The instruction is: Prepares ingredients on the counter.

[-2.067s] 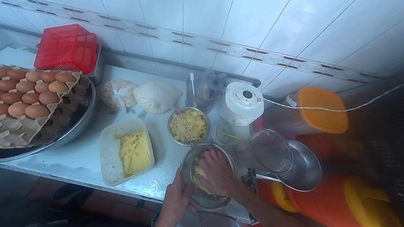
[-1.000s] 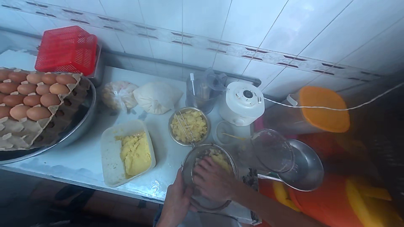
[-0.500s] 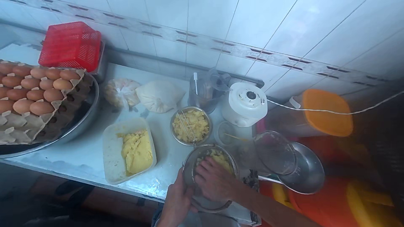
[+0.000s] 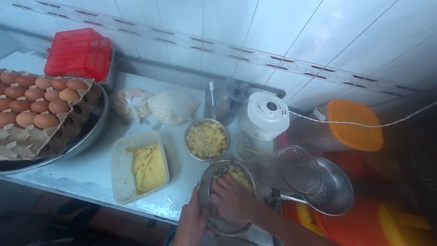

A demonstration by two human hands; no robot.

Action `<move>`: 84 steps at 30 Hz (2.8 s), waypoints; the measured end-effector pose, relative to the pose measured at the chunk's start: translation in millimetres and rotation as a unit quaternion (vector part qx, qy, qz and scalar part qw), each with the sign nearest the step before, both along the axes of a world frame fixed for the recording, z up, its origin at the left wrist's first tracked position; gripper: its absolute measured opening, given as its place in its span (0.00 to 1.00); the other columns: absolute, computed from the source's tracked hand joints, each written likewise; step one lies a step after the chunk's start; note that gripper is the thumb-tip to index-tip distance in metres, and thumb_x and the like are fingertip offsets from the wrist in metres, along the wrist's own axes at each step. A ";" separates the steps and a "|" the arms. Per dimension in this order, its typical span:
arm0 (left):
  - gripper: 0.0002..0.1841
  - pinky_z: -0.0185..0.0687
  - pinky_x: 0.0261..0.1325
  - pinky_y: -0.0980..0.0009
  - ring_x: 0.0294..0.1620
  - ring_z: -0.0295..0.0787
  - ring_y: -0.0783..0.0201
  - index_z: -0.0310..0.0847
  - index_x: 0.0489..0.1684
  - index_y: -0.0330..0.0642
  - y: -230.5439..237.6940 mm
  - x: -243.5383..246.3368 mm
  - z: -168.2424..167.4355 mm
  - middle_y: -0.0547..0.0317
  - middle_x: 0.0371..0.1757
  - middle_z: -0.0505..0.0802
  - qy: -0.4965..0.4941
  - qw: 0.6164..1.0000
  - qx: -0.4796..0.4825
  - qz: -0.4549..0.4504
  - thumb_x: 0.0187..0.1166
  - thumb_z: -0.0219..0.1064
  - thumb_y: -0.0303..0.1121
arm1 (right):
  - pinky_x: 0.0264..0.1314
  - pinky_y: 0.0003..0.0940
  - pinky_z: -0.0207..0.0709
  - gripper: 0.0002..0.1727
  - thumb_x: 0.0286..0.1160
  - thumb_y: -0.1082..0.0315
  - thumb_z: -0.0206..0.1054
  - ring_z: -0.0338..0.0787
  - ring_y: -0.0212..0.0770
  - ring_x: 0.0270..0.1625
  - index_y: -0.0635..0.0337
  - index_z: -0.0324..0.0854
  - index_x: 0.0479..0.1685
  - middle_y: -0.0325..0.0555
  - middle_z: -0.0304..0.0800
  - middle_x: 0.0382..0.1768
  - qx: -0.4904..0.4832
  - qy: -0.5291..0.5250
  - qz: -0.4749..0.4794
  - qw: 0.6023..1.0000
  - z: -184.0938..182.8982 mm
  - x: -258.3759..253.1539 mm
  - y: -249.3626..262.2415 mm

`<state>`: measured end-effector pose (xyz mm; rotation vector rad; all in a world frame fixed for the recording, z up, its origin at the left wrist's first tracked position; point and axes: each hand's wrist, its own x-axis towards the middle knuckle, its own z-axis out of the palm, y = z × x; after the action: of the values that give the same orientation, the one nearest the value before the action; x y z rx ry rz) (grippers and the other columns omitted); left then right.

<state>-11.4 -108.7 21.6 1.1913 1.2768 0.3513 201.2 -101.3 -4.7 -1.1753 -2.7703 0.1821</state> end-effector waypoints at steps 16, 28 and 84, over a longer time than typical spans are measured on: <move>0.37 0.97 0.22 0.57 0.22 0.95 0.59 0.52 0.91 0.56 0.2 -0.6 0.9 0.58 0.41 0.95 0.009 1.000 -0.002 -0.009 0.80 0.62 0.30 | 0.74 0.53 0.70 0.11 0.80 0.53 0.56 0.83 0.47 0.59 0.47 0.79 0.41 0.42 0.84 0.48 0.013 0.017 0.001 1.000 -2.8 0.2 0.1; 0.37 0.97 0.23 0.57 0.23 0.95 0.59 0.52 0.91 0.58 0.1 -0.7 0.9 0.59 0.43 0.95 0.008 1.000 -0.004 -0.006 0.80 0.62 0.29 | 0.74 0.52 0.70 0.11 0.80 0.53 0.56 0.83 0.47 0.59 0.46 0.79 0.40 0.41 0.83 0.47 0.013 0.012 -0.001 1.000 -3.4 -0.3 -0.7; 0.37 0.97 0.23 0.58 0.23 0.95 0.60 0.52 0.91 0.54 -7.6 7.2 2.0 0.59 0.43 0.95 0.017 1.000 0.013 0.019 0.79 0.61 0.27 | 0.64 0.59 0.79 0.48 0.73 0.20 0.46 0.80 0.65 0.70 0.49 0.78 0.76 0.61 0.80 0.70 -0.064 -0.016 -0.461 0.885 5.7 -23.5 -27.1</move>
<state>-4.2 -116.3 23.6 1.2015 1.3291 0.3777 177.7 -128.4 1.0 -2.3592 -1.9225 0.2357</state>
